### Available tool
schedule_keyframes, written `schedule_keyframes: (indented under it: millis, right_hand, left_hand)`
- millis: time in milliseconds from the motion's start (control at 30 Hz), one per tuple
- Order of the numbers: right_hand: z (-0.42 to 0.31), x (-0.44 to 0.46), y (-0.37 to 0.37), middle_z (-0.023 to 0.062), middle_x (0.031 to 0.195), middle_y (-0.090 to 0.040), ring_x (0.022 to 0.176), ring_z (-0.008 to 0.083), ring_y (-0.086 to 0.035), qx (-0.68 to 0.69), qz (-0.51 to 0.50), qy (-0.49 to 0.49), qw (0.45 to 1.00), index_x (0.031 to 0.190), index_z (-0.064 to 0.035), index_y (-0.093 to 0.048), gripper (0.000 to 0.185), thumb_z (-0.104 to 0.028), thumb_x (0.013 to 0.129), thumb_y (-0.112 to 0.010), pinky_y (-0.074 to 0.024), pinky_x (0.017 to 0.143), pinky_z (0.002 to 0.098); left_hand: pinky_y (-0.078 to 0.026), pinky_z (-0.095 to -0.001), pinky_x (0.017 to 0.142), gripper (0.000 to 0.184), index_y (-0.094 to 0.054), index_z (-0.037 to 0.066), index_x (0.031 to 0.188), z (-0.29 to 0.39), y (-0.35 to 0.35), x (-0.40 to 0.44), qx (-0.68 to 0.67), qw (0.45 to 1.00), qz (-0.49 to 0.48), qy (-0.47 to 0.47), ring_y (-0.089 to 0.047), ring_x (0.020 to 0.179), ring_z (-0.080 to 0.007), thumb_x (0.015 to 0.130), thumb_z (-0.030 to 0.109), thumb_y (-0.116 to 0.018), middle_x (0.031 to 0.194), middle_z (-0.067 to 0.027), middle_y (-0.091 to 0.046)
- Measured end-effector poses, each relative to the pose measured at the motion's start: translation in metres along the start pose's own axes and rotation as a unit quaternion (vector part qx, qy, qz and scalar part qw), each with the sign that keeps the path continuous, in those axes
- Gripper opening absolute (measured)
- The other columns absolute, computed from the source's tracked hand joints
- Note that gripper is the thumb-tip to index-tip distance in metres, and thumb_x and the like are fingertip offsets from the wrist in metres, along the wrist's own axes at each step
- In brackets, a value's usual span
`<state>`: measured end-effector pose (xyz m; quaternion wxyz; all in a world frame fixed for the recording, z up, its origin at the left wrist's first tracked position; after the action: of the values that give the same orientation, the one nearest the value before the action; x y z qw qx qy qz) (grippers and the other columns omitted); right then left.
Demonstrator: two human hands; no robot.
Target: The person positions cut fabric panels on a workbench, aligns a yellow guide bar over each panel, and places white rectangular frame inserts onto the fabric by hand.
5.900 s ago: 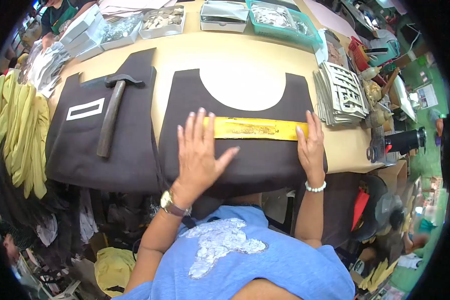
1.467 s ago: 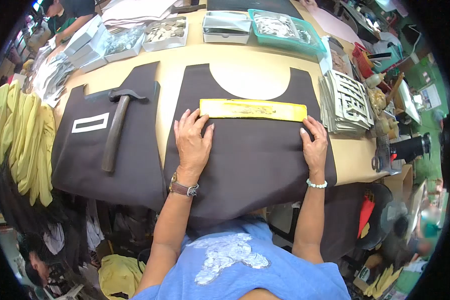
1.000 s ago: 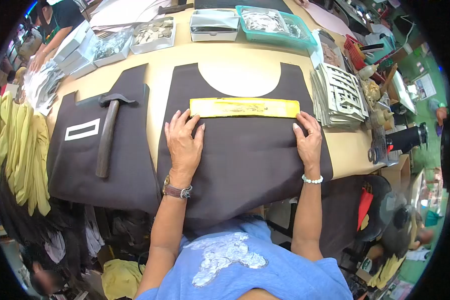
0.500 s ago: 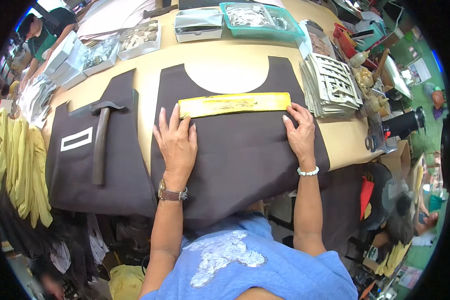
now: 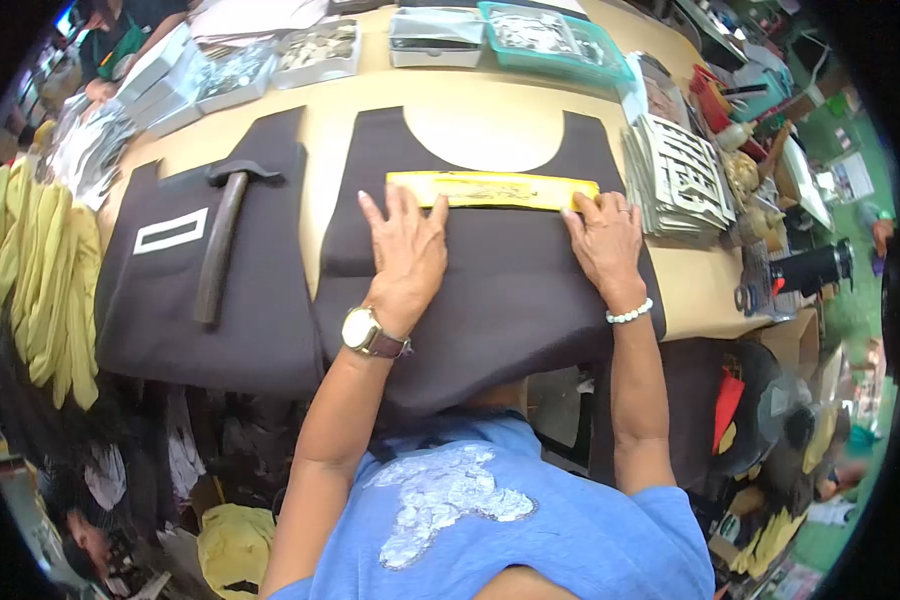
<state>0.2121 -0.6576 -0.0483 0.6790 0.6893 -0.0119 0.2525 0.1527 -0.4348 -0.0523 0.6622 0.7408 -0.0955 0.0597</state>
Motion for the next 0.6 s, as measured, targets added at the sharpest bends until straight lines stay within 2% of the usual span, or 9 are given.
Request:
schedule_keyframes:
  millis: [100, 133, 233, 267, 333, 433, 467, 567, 600]
  right_hand:
    - [-0.009, 0.006, 0.003, 0.0119, 0.092, -0.056, 0.099, 0.0280, -0.048, -0.015, 0.007, 0.014, 1.000, 0.090, -0.0050, -0.065, 0.031, -0.034, 0.084, -0.056, -0.0345, 0.087, 0.0417]
    - [-0.010, 0.007, 0.001, 0.0118, 0.091, -0.057, 0.099, 0.0279, -0.048, -0.019, 0.008, 0.022, 1.000, 0.088, -0.0041, -0.066, 0.031, -0.034, 0.084, -0.056, -0.0347, 0.086, 0.0413]
    - [-0.008, 0.012, -0.002, 0.0114, 0.089, -0.059, 0.097, 0.0267, -0.051, -0.014, -0.014, 0.015, 1.000, 0.084, -0.0020, -0.067, 0.032, -0.033, 0.082, -0.057, -0.0359, 0.086, 0.0404]
    - [-0.005, 0.013, -0.004, 0.0114, 0.088, -0.059, 0.096, 0.0266, -0.052, -0.008, -0.023, 0.010, 1.000, 0.084, -0.0023, -0.067, 0.032, -0.033, 0.082, -0.057, -0.0360, 0.086, 0.0406]
    - [-0.002, 0.015, 0.003, 0.0118, 0.089, -0.061, 0.095, 0.0273, -0.054, 0.012, -0.029, 0.003, 1.000, 0.085, -0.0024, -0.067, 0.028, -0.029, 0.081, -0.059, -0.0379, 0.086, 0.0406]
    - [0.019, 0.019, 0.003, 0.0120, 0.091, -0.062, 0.094, 0.0288, -0.056, 0.154, 0.031, -0.016, 0.987, 0.085, -0.0013, -0.067, 0.023, -0.023, 0.080, -0.060, -0.0397, 0.086, 0.0406]
    - [0.028, 0.019, 0.009, 0.0124, 0.091, -0.062, 0.090, 0.0296, -0.057, 0.145, 0.051, -0.022, 0.988, 0.086, -0.0015, -0.066, 0.017, -0.016, 0.078, -0.061, -0.0422, 0.084, 0.0401]
    - [0.053, 0.022, 0.029, 0.0123, 0.090, -0.062, 0.088, 0.0299, -0.058, 0.119, 0.155, -0.063, 0.979, 0.086, -0.0027, -0.066, 0.014, -0.012, 0.078, -0.061, -0.0440, 0.081, 0.0403]
    - [0.066, 0.023, 0.032, 0.0121, 0.089, -0.062, 0.085, 0.0298, -0.058, 0.107, 0.170, -0.075, 0.977, 0.086, -0.0040, -0.067, 0.011, -0.009, 0.077, -0.061, -0.0456, 0.078, 0.0396]
  left_hand:
    - [-0.026, -0.0585, 0.102, 0.038, -0.052, 0.006, 0.121, 0.005, -0.002, 0.005, -0.020, 0.998, 0.024, -0.046, -0.047, 0.110, -0.0290, 0.084, 0.011, -0.049, 0.116, -0.0190, -0.050]
    - [-0.032, -0.0545, 0.098, 0.034, -0.053, 0.002, 0.116, 0.008, -0.003, 0.010, -0.024, 0.998, -0.041, -0.050, -0.050, 0.107, -0.0266, 0.083, 0.010, -0.049, 0.110, -0.0161, -0.053]
    - [-0.038, -0.0506, 0.090, 0.031, -0.053, 0.003, 0.113, 0.016, -0.007, 0.016, -0.057, 0.997, -0.048, -0.024, -0.053, 0.099, -0.0265, 0.083, 0.009, -0.048, 0.103, -0.0137, -0.055]
    - [-0.039, -0.0479, 0.085, 0.032, -0.053, 0.005, 0.114, 0.018, -0.010, 0.013, -0.046, 0.997, 0.054, -0.035, -0.055, 0.093, -0.0271, 0.082, 0.009, -0.048, 0.096, -0.0127, -0.055]
    - [-0.040, -0.0453, 0.083, 0.035, -0.052, 0.009, 0.117, 0.021, -0.012, 0.013, -0.022, 0.997, 0.051, -0.051, -0.054, 0.091, -0.0277, 0.082, 0.009, -0.049, 0.093, -0.0132, -0.055]
    - [-0.040, -0.0435, 0.080, 0.038, -0.052, 0.010, 0.119, 0.017, -0.013, 0.018, -0.023, 0.997, 0.033, -0.067, -0.055, 0.089, -0.0275, 0.081, 0.009, -0.050, 0.091, -0.0131, -0.055]
    - [-0.040, -0.0430, 0.078, 0.038, -0.052, 0.010, 0.119, 0.016, -0.013, 0.019, -0.029, 0.997, 0.020, -0.071, -0.055, 0.089, -0.0274, 0.081, 0.009, -0.050, 0.090, -0.0131, -0.055]
    - [-0.041, -0.0416, 0.081, 0.037, -0.055, 0.010, 0.118, 0.017, -0.011, 0.021, -0.030, 0.997, -0.013, -0.073, -0.055, 0.088, -0.0273, 0.081, 0.014, -0.055, 0.097, -0.0154, -0.056]
    - [-0.042, -0.0406, 0.079, 0.037, -0.055, 0.010, 0.118, 0.017, -0.011, 0.020, -0.014, 0.997, 0.009, -0.079, -0.055, 0.087, -0.0269, 0.081, 0.013, -0.055, 0.095, -0.0146, -0.056]
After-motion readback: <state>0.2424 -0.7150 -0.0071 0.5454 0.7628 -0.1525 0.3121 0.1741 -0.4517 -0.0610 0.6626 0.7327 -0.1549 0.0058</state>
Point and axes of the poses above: each hand's wrist, its own x-axis towards the middle knuckle, its own y-axis out of the back of the hand, z = x × y, the point moved 3 cm from there along x, towards the middle knuckle
